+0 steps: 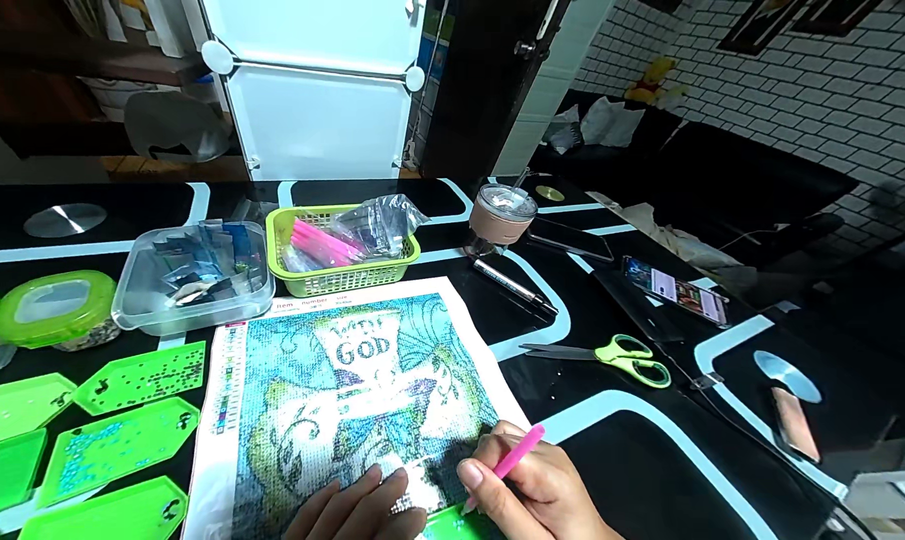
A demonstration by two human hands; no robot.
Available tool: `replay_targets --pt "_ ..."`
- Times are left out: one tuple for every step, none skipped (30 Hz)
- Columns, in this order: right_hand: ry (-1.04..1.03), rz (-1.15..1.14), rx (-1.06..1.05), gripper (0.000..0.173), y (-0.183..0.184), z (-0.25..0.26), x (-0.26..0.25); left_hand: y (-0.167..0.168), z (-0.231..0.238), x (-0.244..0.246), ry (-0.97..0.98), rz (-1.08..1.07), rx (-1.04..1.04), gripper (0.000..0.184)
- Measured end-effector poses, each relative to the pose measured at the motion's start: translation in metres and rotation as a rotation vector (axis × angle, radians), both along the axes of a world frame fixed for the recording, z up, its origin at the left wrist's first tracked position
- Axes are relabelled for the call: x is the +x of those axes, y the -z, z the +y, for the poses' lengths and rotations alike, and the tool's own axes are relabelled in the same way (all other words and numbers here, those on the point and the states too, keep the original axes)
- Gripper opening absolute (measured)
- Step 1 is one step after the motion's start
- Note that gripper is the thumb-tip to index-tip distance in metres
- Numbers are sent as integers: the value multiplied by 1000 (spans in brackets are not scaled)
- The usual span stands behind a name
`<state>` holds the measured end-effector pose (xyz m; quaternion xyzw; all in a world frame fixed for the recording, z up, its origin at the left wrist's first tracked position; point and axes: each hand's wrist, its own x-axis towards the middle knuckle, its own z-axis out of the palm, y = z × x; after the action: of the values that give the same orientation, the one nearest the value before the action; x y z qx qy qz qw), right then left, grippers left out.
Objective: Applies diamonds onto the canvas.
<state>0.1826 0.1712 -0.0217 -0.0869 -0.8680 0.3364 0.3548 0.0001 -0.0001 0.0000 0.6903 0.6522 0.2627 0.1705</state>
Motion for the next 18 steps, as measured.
replay_targets --pt "1 -2 2 31 0 0 0 0 0 0 -1 0 1 45" --pt "3 -4 4 31 0 0 0 0 0 0 -2 1 5 45" --pt "4 -5 6 32 0 0 0 0 -1 0 -3 2 7 44" --pt "6 -5 7 32 0 0 0 0 -1 0 -1 2 8 44" --pt "8 -4 6 32 0 0 0 0 0 0 -1 3 7 44" --pt "8 -5 6 32 0 0 0 0 0 0 0 3 4 45" --pt "7 -4 7 32 0 0 0 0 0 0 2 3 3 45" --pt "8 -3 5 32 1 0 0 0 0 0 4 1 2 45" --pt "9 -1 1 32 1 1 0 0 0 0 5 1 1 45" --pt "9 3 -13 32 1 1 0 0 0 -1 4 0 1 45" --pt "7 9 -36 32 1 1 0 0 0 -1 3 -2 3 45" --pt "3 12 -67 32 0 1 0 0 0 0 1 -2 4 45" --pt "-3 16 -103 31 0 2 0 0 0 0 1 -1 4 45" --pt "-7 25 -139 31 0 2 0 0 0 0 0 -1 4 44" --pt "-9 32 -161 31 -1 2 0 0 0 0 -1 0 7 44" --pt "-9 33 -165 31 0 2 0 0 0 0 -3 0 10 44" --pt "-5 27 -149 31 0 2 0 0 0 0 -4 0 10 44" --pt "-2 17 -123 31 1 2 1 0 0 0 -5 2 9 44"
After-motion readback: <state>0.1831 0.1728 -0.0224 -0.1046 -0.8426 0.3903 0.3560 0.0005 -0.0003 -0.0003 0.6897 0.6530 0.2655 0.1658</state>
